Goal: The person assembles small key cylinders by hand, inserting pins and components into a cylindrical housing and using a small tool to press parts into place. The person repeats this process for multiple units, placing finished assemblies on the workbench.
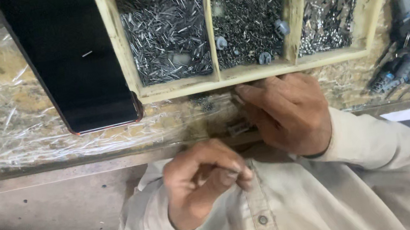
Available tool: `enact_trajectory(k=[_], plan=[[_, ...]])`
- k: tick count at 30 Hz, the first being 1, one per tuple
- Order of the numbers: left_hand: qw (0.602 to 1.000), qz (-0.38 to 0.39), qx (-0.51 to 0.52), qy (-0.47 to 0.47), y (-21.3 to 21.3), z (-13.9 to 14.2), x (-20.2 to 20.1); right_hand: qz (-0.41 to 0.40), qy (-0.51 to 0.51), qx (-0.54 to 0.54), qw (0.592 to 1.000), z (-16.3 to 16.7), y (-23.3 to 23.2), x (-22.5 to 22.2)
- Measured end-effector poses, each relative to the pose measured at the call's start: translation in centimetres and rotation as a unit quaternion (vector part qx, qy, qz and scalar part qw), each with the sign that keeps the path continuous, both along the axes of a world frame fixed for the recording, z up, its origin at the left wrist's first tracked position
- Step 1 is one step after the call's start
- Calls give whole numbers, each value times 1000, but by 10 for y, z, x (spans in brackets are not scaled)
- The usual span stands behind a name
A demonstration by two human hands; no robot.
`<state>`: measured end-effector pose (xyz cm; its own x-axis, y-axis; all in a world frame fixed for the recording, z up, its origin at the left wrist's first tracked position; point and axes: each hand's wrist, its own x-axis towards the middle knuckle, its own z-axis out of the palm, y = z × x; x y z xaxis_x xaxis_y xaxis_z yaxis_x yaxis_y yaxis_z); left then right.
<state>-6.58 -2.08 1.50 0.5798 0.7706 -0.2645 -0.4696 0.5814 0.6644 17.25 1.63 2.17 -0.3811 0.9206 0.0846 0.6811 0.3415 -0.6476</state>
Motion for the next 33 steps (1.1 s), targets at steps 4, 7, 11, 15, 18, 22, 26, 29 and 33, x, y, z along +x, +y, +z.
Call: enact_trajectory(k=[4, 7, 11, 15, 18, 22, 26, 29, 33], plan=[[986, 61, 142, 67, -3, 0, -4, 70, -42, 34, 996, -21, -15, 4], [995, -10, 98, 15, -1, -2, -12, 135, -93, 56, 985, -34, -25, 20], [996, -21, 86, 24, 7, -2, -16, 83, -74, 82, 990, -11, -19, 34], [999, 13, 43, 15, 2, 2, 6, 39, 38, 108, 993, 30, -19, 12], [998, -22, -64, -12, -7, 2, 20, 1, 75, 242, 967, 30, -32, -22], [993, -59, -95, -43, -15, -2, 23, -113, 69, 323, 937, 12, -43, -27], [998, -28, -58, 13, -18, -3, 24, -8, 146, 13, 989, 13, -46, 8], [999, -3, -27, -21, -11, -2, 23, -175, 91, -13, 980, 8, -44, 14], [989, -24, 119, 81, 5, 4, 11, -128, 22, 28, 991, -8, -46, -2]])
